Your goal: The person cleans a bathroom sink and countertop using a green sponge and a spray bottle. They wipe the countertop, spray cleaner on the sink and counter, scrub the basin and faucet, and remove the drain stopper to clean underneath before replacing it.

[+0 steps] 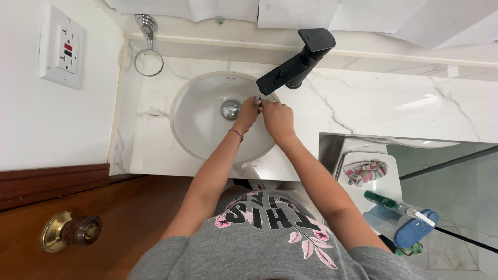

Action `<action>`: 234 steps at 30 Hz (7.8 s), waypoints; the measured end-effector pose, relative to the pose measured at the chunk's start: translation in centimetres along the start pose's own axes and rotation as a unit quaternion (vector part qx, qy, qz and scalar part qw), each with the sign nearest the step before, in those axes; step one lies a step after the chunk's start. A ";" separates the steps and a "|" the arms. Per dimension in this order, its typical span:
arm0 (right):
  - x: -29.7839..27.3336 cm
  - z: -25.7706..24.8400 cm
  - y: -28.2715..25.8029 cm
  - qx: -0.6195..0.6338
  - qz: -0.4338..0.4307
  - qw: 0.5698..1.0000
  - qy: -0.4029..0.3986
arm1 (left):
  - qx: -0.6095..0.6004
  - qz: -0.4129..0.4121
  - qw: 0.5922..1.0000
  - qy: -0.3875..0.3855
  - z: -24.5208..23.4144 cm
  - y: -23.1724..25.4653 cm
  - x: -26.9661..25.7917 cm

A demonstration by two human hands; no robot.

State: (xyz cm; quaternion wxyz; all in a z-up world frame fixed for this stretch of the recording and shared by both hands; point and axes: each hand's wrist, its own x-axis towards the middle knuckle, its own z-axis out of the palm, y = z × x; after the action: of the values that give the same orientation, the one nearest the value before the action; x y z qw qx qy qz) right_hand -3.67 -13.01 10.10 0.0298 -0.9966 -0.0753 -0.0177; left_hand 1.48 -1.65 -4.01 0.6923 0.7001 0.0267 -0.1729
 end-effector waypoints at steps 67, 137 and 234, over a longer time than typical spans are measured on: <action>9.5 10.1 -26.2 0.330 -0.672 0.663 -0.019 | 0.300 -0.036 0.945 0.125 -7.7 1.1 -19.4; 11.2 8.6 -8.5 0.001 -0.132 0.964 0.233 | 0.251 -0.005 0.965 -0.069 -9.9 3.8 -19.2; -12.9 -5.1 41.7 0.623 0.207 0.727 0.201 | 0.244 -0.036 0.968 0.047 18.2 17.4 -12.4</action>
State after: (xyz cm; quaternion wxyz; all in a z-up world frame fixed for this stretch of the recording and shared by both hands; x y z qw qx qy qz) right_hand -10.23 -56.39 12.28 0.6617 -0.7177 0.1461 -0.1602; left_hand -9.13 -17.66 16.52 0.4921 0.8537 0.0414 -0.1653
